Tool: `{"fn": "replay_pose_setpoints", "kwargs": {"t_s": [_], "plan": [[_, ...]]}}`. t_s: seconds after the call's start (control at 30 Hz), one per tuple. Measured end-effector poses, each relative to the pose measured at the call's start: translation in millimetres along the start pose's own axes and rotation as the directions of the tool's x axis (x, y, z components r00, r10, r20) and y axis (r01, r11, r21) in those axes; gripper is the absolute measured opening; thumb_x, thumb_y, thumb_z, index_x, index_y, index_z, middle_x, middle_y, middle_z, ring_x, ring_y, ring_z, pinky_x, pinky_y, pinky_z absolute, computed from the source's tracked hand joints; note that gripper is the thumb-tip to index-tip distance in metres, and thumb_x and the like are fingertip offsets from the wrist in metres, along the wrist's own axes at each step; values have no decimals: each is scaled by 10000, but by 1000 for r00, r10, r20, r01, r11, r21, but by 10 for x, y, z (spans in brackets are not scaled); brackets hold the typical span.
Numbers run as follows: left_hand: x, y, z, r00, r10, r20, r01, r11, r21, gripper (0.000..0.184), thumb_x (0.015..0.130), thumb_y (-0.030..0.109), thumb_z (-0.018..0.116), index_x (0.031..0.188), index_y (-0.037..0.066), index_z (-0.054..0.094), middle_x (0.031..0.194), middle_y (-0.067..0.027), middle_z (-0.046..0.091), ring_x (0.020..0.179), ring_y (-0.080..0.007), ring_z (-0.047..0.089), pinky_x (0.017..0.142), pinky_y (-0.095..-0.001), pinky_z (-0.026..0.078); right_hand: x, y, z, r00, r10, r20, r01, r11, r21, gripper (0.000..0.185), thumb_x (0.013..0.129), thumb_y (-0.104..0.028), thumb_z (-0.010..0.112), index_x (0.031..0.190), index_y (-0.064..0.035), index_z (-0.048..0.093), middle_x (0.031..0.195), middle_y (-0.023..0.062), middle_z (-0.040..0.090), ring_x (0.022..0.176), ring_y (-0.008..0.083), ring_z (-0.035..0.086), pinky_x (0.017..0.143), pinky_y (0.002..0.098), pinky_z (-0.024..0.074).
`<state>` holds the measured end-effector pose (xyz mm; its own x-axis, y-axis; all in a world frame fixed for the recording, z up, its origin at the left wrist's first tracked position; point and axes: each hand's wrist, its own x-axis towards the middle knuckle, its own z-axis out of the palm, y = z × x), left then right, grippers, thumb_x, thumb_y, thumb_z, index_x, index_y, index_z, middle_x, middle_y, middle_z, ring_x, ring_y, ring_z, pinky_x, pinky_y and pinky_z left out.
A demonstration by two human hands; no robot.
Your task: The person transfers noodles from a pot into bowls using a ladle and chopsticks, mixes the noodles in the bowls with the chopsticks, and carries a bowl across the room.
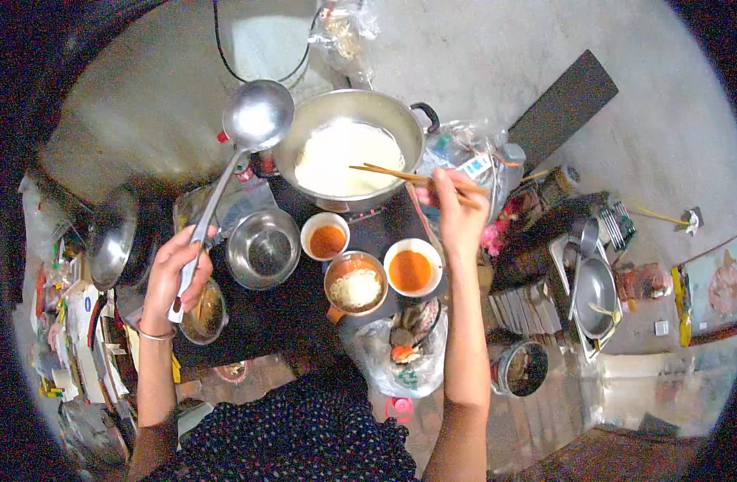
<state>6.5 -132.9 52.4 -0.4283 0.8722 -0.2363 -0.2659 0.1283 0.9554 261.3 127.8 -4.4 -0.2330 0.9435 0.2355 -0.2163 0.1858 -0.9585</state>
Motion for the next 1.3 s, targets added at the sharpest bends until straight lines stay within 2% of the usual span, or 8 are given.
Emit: {"fn": "replay_pose_setpoints", "kwargs": {"t_s": [0.3, 0.43, 0.6, 0.8, 0.93, 1.03, 1.1, 1.3], "plan": [[257, -27, 85, 993, -71, -97, 72, 997, 6, 286, 874, 144, 416, 1109, -8, 478, 521, -72, 473, 273, -72, 329, 236, -209, 259, 1133, 1114, 550, 950, -163, 265, 307, 630, -713, 233, 714, -191, 682, 658, 29, 632, 568, 140, 604, 520, 211, 592, 513, 321, 458], [365, -15, 27, 987, -97, -130, 96, 995, -13, 276, 876, 133, 407, 1109, 1, 474, 554, -80, 496, 278, -79, 340, 239, -214, 274, 1351, 1450, 695, 888, 161, 431, 81, 868, -490, 216, 735, -187, 673, 679, 20, 640, 554, 81, 600, 491, 124, 556, 493, 283, 444], [533, -48, -16, 979, -126, -160, 118, 992, -53, 261, 881, 121, 396, 1103, 12, 478, 564, -79, 506, 284, -82, 339, 248, -220, 270, 1272, 1706, 1255, 884, 38, 466, 7, 996, -94, 196, 758, -141, 655, 682, 37, 621, 601, 79, 599, 505, 128, 541, 492, 274, 433], [863, -47, 71, 977, -134, -163, 140, 990, 26, 243, 883, 111, 390, 1090, 22, 479, 572, -76, 516, 285, -94, 350, 255, -227, 275, 1674, 1957, 1516, 944, -229, 236, 283, 931, -230, 211, 781, -111, 630, 665, 63, 600, 580, 81, 585, 500, 123, 561, 468, 241, 444], [1229, 6, 187, 978, -137, -159, 183, 925, 332, 184, 883, 118, 396, 1012, 2, 457, 570, -62, 493, 308, -96, 384, 269, -246, 312, 1952, 1499, 1096, 976, 2, 216, 71, 941, -330, 267, 812, -157, 593, 626, 34, 581, 503, 38, 540, 460, 93, 514, 442, 237, 416], [1602, -6, 289, 986, -79, -148, 157, 747, 647, 173, 848, 103, 436, 952, -28, 478, 612, -128, 555, 399, -200, 520, 355, -338, 415, 2064, 1475, 786, 964, -15, 265, 152, 850, -504, 318, 749, -250, 648, 607, 31, 602, 510, 139, 562, 473, 197, 568, 477, 324, 432], [1983, -279, 206, 920, 361, 155, -205, 104, 973, 240, 783, 60, 467, 1000, -39, 493, 741, -249, 592, 584, -367, 592, 540, -443, 486, 2021, 1577, 698, 956, 17, 293, 147, 837, -528, 313, 730, -256, 667, 620, 30, 605, 524, 157, 560, 492, 220, 576, 495, 343, 440], [2365, -342, 453, 990, 140, 18, -15, -21, 1000, 208, 740, 6, 462, 911, -87, 534, 825, -294, 586, 841, -413, 582, 733, -448, 475, 1704, 1556, 874, 754, -241, 611, 531, 771, -351, 235, 740, -191, 665, 724, 41, 631, 709, 184, 606, 659, 291, 597, 615, 351, 461]]}}
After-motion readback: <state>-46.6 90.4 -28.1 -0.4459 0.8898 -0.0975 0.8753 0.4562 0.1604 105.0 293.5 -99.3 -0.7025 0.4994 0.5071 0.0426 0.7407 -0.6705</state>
